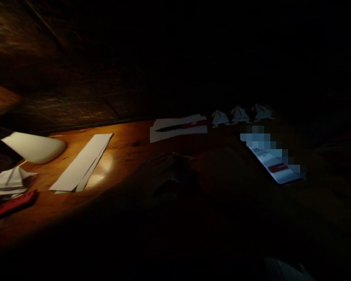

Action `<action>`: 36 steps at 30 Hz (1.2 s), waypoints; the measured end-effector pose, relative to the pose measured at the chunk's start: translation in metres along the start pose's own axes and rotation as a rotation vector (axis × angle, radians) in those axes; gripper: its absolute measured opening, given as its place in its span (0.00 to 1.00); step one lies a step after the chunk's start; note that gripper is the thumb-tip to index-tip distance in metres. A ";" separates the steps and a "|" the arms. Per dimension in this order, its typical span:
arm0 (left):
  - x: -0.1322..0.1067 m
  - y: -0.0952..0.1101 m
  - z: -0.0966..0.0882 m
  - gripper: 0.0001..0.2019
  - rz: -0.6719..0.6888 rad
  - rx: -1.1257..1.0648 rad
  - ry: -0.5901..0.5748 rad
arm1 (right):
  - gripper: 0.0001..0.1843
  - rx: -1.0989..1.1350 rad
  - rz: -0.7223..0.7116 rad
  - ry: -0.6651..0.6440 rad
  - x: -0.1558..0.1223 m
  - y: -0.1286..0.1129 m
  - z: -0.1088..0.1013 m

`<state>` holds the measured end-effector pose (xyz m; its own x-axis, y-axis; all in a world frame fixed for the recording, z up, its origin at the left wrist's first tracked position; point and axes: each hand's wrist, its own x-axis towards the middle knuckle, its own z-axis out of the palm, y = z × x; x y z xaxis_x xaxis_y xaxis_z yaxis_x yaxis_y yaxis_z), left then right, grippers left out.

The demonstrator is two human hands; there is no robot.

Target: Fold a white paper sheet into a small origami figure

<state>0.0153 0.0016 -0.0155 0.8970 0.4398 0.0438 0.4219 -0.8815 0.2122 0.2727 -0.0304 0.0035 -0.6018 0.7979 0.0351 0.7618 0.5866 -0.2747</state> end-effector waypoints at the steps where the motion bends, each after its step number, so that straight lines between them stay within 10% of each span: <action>1: 0.000 0.000 0.000 0.33 -0.005 0.002 -0.006 | 0.21 -0.002 0.032 0.000 0.000 -0.001 -0.001; 36: -0.007 -0.013 0.001 0.39 0.018 -0.065 -0.024 | 0.28 0.166 0.011 0.000 -0.010 0.039 0.001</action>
<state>0.0038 0.0104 -0.0196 0.9078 0.4187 0.0246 0.3966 -0.8760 0.2743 0.3081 -0.0153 -0.0084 -0.5934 0.8043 0.0312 0.7183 0.5467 -0.4303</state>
